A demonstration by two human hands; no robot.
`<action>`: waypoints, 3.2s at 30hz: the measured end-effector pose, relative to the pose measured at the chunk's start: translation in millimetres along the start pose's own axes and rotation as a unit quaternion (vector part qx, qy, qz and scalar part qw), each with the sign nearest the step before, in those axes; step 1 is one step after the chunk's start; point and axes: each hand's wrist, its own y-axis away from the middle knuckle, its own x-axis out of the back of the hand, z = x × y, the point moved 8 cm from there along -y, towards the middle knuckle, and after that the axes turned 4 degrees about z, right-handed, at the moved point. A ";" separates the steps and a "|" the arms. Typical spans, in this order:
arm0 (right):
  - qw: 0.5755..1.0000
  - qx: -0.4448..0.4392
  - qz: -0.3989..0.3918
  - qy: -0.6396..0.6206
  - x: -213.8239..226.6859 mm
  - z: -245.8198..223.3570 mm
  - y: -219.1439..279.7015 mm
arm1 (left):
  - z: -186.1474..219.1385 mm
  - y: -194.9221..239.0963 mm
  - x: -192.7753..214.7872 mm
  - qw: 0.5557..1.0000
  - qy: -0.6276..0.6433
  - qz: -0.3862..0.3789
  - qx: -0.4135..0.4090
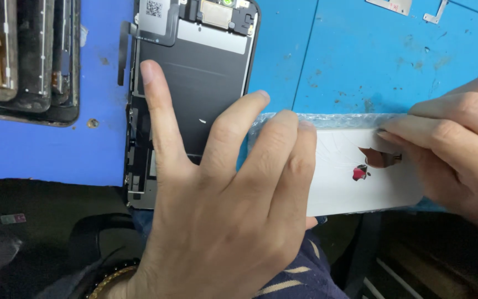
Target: The recorder is disassembling or repairing a smartphone back panel using specialized tools at a workbench.
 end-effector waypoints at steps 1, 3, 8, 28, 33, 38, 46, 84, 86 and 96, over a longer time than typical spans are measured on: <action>1.000 0.001 0.000 0.001 -0.7 -0.5 0.2 | 0.3 -0.2 0.4 1.000 0.000 0.001 0.000; 1.000 0.006 0.002 0.004 -2.6 -1.4 0.0 | 0.0 -0.7 1.5 1.000 0.003 0.008 0.002; 1.000 -0.007 0.027 0.002 -4.0 -1.6 1.8 | -2.5 1.4 1.8 1.000 0.018 0.017 0.010; 0.998 0.035 0.034 -0.051 5.2 -21.2 -35.7 | -2.9 2.8 7.0 0.999 0.026 0.031 0.024; 0.999 0.033 0.029 -0.029 2.5 -14.4 -14.9 | -2.2 0.4 8.6 0.999 0.022 0.041 0.016; 0.999 0.040 0.012 0.009 -0.8 -1.7 -1.1 | -0.4 -1.9 10.2 0.999 0.012 0.028 0.012; 0.999 0.035 -0.010 0.013 -6.3 19.0 24.8 | 2.5 -5.1 7.9 0.999 0.046 0.015 0.007; 0.999 -0.006 -0.015 -0.031 -14.2 19.2 18.5 | -1.7 1.2 4.9 1.000 0.007 0.031 0.003; 0.999 0.001 -0.008 -0.036 -8.8 8.9 4.3 | 1.5 0.1 3.2 1.000 0.009 0.028 0.004; 0.998 -0.009 0.007 -0.059 1.2 3.5 -11.1 | 8.1 -8.5 11.7 1.000 0.024 0.005 0.010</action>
